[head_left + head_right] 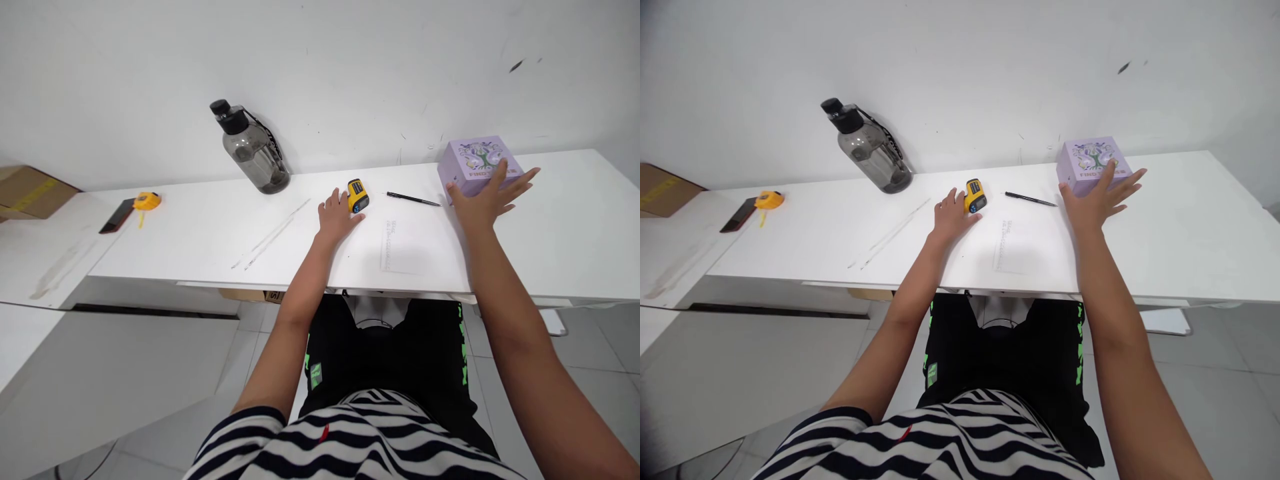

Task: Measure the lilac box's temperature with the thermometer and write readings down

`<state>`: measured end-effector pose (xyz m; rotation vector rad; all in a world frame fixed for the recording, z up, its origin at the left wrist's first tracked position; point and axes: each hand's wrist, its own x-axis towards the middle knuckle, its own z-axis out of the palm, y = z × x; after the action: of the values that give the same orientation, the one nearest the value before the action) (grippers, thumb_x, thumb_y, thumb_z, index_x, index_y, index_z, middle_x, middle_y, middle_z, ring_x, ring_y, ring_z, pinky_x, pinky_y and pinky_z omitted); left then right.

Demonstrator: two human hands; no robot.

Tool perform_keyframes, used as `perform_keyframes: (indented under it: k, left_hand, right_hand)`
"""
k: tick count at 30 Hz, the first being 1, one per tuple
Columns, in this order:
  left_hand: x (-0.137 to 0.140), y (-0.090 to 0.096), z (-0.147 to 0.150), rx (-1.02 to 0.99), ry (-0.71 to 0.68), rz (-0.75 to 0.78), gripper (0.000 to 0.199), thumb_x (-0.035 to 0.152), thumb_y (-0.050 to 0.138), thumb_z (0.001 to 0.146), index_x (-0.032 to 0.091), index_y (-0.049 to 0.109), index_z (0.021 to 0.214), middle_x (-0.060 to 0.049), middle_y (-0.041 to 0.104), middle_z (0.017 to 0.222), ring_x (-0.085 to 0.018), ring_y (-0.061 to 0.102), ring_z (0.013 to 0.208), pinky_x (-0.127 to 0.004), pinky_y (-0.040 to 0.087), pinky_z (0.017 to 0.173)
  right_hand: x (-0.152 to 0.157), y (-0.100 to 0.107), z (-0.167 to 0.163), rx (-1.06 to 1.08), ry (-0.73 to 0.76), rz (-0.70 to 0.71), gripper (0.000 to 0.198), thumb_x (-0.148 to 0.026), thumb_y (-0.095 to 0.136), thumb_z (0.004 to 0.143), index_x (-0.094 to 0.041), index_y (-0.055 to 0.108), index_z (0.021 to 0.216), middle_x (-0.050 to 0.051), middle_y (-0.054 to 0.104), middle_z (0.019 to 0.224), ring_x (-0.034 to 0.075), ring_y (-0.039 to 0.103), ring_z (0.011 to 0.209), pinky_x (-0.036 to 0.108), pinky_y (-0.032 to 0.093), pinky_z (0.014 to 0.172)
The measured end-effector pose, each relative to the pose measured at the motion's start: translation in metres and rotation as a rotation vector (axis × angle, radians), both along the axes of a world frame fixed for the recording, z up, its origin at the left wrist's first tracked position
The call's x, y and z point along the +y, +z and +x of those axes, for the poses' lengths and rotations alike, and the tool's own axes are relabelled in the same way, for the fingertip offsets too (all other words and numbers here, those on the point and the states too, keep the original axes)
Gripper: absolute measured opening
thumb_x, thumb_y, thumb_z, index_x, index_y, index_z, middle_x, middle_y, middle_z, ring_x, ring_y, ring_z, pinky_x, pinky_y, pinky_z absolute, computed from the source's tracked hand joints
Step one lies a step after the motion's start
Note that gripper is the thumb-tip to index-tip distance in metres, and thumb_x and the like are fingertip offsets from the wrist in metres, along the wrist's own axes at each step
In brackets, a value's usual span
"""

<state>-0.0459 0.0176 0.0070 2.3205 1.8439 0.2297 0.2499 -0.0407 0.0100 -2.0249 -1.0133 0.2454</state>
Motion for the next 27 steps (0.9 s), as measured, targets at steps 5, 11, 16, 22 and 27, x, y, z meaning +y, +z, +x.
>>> perform_keyframes:
  k: [5,11,16,22,27]
  left_hand:
    - [0.0018,-0.0023,-0.0003,-0.025,-0.014,0.013,0.078,0.057,0.059,0.092,0.019,0.038,0.157,-0.015,0.033,0.169,-0.037,0.037,0.15,-0.053,0.029,0.123]
    - [0.0031,-0.0031,-0.0004,-0.029,-0.018,0.02,0.072,0.055,0.058,0.092,0.022,0.042,0.154,-0.013,0.046,0.161,-0.037,0.045,0.142,-0.052,0.034,0.118]
    - [0.0022,-0.0035,-0.0006,-0.047,-0.008,0.037,0.074,0.055,0.061,0.09,0.021,0.044,0.153,-0.013,0.048,0.159,-0.037,0.036,0.149,-0.052,0.028,0.122]
    - [-0.001,0.0005,0.0014,-0.074,0.044,0.012,0.09,0.054,0.066,0.088,0.02,0.028,0.162,-0.018,0.055,0.15,-0.038,0.048,0.137,-0.053,0.036,0.115]
    - [-0.0018,0.0037,-0.0002,-0.053,0.04,0.005,0.09,0.058,0.066,0.087,0.021,0.031,0.161,-0.017,0.058,0.145,-0.039,0.051,0.132,-0.051,0.042,0.108]
  right_hand:
    - [0.0015,0.0002,0.0029,0.035,-0.042,-0.004,0.111,-0.047,0.082,0.078,-0.028,0.016,0.165,0.021,-0.024,0.17,0.045,-0.016,0.157,0.075,0.0,0.118]
    - [0.0038,0.004,0.0029,0.082,-0.077,0.029,0.131,-0.04,0.086,0.074,-0.022,-0.004,0.167,0.024,-0.026,0.168,0.038,-0.01,0.16,0.074,0.002,0.119]
    - [0.0038,0.0063,0.0033,0.093,-0.096,-0.016,0.133,-0.036,0.085,0.073,-0.02,-0.008,0.167,0.025,-0.024,0.169,0.036,-0.007,0.161,0.072,0.001,0.12]
    - [0.0034,0.0077,0.0033,0.088,-0.101,-0.037,0.135,-0.035,0.087,0.07,-0.019,-0.007,0.167,0.026,-0.018,0.17,0.033,-0.002,0.162,0.071,0.003,0.122]
    - [0.0059,0.0019,0.0077,0.059,-0.124,0.017,0.136,-0.035,0.086,0.067,-0.017,-0.006,0.165,0.029,0.0,0.17,0.033,0.012,0.159,0.059,0.024,0.122]
